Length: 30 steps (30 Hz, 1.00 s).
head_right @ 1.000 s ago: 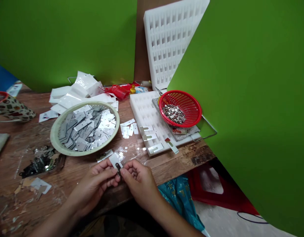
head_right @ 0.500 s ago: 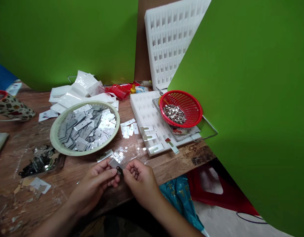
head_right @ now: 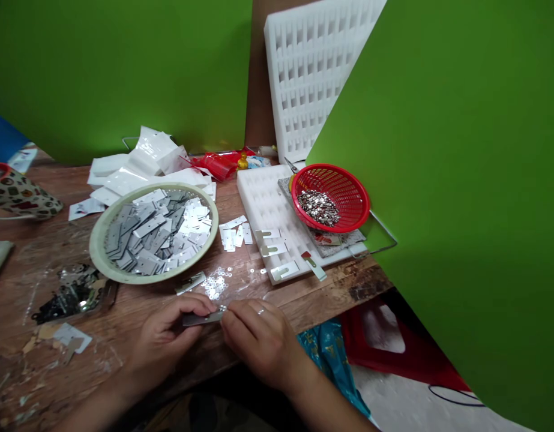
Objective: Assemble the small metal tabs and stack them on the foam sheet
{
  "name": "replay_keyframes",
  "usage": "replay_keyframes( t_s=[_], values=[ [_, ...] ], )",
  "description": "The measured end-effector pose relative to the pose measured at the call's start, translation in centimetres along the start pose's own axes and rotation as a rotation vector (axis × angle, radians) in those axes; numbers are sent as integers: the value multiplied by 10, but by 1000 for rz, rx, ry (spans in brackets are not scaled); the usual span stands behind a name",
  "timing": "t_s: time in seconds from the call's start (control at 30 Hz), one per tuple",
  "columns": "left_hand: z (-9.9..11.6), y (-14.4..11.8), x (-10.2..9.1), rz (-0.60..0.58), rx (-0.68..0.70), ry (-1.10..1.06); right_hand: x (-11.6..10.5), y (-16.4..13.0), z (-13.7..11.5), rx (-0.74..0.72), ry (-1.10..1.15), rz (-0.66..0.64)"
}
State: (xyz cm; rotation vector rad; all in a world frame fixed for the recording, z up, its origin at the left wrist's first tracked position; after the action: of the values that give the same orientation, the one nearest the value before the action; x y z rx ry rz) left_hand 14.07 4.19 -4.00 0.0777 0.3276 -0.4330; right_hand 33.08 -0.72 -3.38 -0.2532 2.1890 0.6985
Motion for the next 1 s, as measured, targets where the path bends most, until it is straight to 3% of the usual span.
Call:
replay_keyframes(
  t_s=[0.13, 0.27, 0.5, 0.63, 0.77, 0.9, 1.0],
  values=[
    [1, -1, 0, -5, 32, 43, -2, 0, 0, -2, 4, 10],
    [3, -1, 1, -22, -5, 37, -4, 3, -3, 100, 130, 30],
    [0, -1, 6, -47, -192, -114, -1, 7, -6, 441, 543, 207],
    [2, 2, 8, -58, -378, -349, 2, 10, -3, 687, 811, 199],
    [4, 5, 9, -78, -494, -508, 3, 13, -1, 840, 960, 143],
    [5, 6, 12, -85, -561, -609, 5, 13, -2, 882, 1070, 109],
    [5, 6, 12, -97, -577, -621, 6, 12, -3, 813, 965, 83]
  ],
)
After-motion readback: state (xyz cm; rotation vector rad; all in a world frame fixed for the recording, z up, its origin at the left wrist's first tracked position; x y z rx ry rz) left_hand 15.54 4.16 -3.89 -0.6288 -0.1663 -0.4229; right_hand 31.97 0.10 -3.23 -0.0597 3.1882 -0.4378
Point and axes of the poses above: each hand's wrist, its own y-axis towards the middle knuckle, its own x-axis out of the palm, z = x × y, the point moved 1 cm from there along y, towards the middle knuckle, and after that the axes turned 11 degrees about y, right-handed, at the moved point
